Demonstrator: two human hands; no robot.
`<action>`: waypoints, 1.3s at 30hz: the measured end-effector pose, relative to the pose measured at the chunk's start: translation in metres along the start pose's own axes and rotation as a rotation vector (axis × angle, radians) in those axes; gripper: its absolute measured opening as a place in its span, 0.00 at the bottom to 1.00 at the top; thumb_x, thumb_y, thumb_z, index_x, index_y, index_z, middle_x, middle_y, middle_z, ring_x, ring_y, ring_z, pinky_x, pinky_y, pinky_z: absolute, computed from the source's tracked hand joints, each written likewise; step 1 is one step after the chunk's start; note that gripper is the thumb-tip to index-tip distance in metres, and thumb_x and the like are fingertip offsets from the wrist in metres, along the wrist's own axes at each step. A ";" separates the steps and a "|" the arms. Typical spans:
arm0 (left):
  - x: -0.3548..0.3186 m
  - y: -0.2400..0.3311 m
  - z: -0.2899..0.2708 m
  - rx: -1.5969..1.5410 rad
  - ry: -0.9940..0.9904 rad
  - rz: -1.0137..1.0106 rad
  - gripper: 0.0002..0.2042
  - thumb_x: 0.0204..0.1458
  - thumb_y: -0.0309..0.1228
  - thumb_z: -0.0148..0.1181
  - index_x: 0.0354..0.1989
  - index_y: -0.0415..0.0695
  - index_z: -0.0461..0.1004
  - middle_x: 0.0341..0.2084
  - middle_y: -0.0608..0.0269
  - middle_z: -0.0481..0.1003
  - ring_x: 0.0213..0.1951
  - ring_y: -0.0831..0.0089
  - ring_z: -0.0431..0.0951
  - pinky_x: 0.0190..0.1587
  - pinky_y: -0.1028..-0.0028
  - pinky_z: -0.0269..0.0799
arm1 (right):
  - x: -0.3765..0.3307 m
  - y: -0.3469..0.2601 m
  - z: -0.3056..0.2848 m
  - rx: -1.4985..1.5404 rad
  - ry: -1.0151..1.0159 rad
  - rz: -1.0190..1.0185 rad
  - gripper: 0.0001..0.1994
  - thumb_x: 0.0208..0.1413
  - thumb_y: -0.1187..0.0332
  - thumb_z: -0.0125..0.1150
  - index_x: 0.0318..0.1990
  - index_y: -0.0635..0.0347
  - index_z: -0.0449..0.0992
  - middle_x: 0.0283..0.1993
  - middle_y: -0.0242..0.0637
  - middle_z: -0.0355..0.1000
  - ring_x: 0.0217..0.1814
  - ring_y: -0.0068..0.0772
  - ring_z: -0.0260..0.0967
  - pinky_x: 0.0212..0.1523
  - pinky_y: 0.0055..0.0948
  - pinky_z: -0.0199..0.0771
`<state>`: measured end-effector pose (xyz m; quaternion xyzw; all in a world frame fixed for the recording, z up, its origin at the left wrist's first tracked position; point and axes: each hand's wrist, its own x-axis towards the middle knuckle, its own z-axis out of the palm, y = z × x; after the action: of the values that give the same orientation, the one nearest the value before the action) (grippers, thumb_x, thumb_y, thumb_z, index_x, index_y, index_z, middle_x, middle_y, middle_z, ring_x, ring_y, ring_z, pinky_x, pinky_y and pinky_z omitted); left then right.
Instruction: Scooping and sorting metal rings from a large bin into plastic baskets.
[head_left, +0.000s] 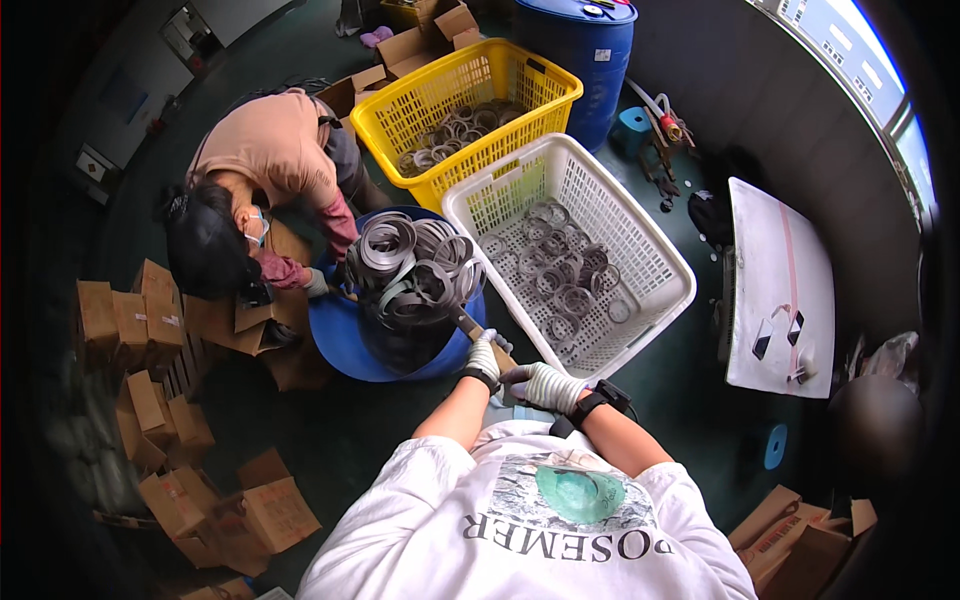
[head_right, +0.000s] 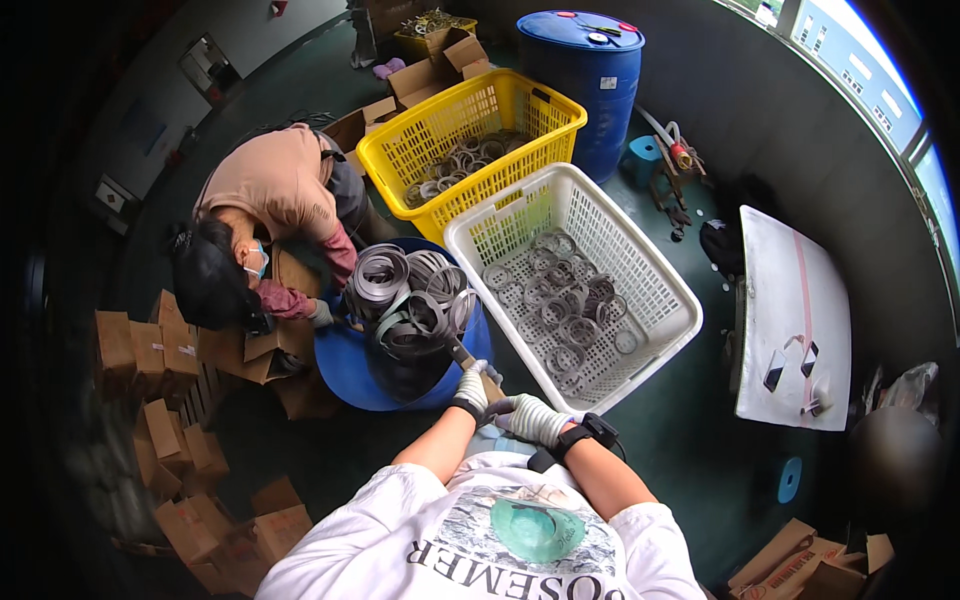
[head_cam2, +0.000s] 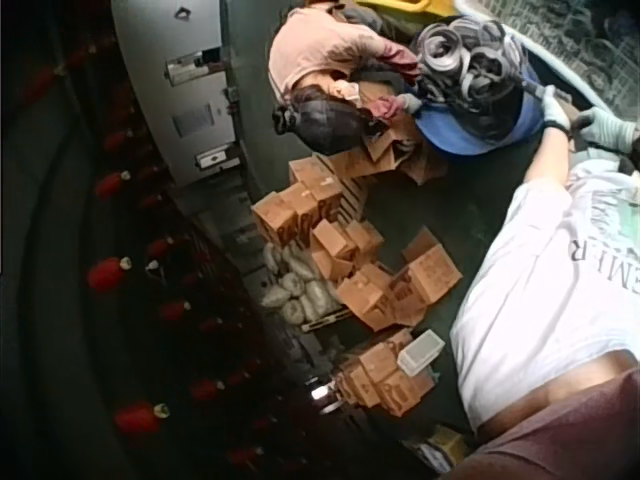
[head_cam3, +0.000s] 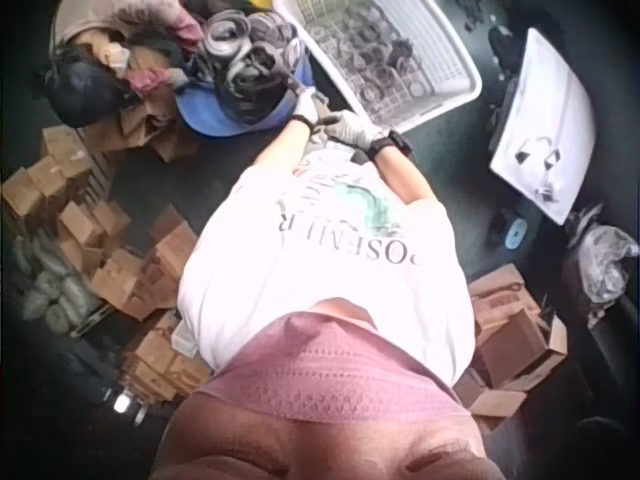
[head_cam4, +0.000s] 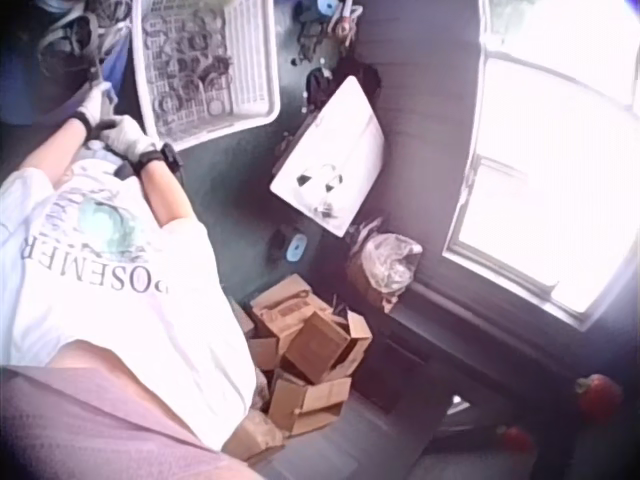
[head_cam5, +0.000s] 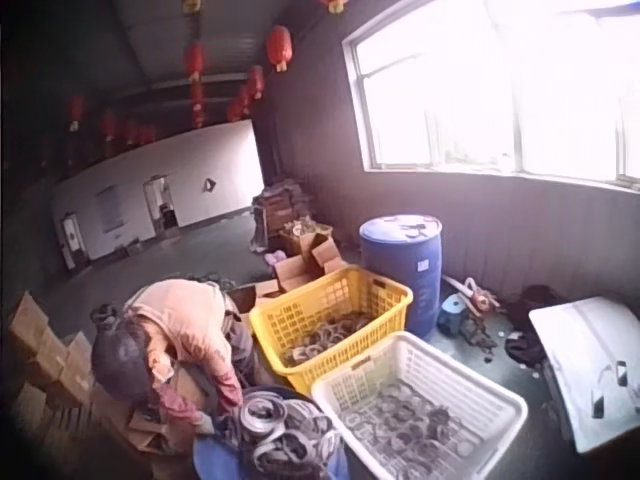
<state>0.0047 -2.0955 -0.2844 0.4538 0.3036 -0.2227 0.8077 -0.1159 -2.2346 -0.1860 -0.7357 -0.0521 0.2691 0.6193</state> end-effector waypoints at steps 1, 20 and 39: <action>-0.001 -0.001 0.007 0.013 -0.001 -0.004 0.10 0.50 0.37 0.56 0.24 0.46 0.66 0.17 0.63 0.69 0.22 0.67 0.72 0.30 0.67 0.73 | -0.004 0.000 -0.004 -0.001 0.023 -0.019 0.19 0.48 0.71 0.56 0.50 0.60 0.75 0.35 0.28 0.75 0.36 0.18 0.68 0.40 0.22 0.70; 0.071 -0.032 0.102 0.554 0.099 -0.035 0.12 0.48 0.36 0.56 0.29 0.38 0.74 0.27 0.53 0.76 0.26 0.58 0.76 0.32 0.60 0.73 | -0.015 0.037 -0.094 0.874 0.177 -0.028 0.18 0.49 0.67 0.61 0.48 0.64 0.70 0.30 0.31 0.71 0.27 0.22 0.66 0.28 0.22 0.69; 0.002 -0.030 0.169 0.394 0.136 0.211 0.17 0.42 0.20 0.55 0.42 0.37 0.62 0.20 0.55 0.72 0.17 0.64 0.73 0.20 0.66 0.71 | -0.037 0.065 -0.118 1.134 -0.054 -0.101 0.25 0.52 0.65 0.58 0.57 0.58 0.61 0.30 0.31 0.66 0.23 0.20 0.63 0.24 0.20 0.68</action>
<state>0.0359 -2.2571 -0.2353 0.6458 0.2591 -0.1610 0.6999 -0.1098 -2.3687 -0.2240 -0.2775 0.0496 0.2435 0.9280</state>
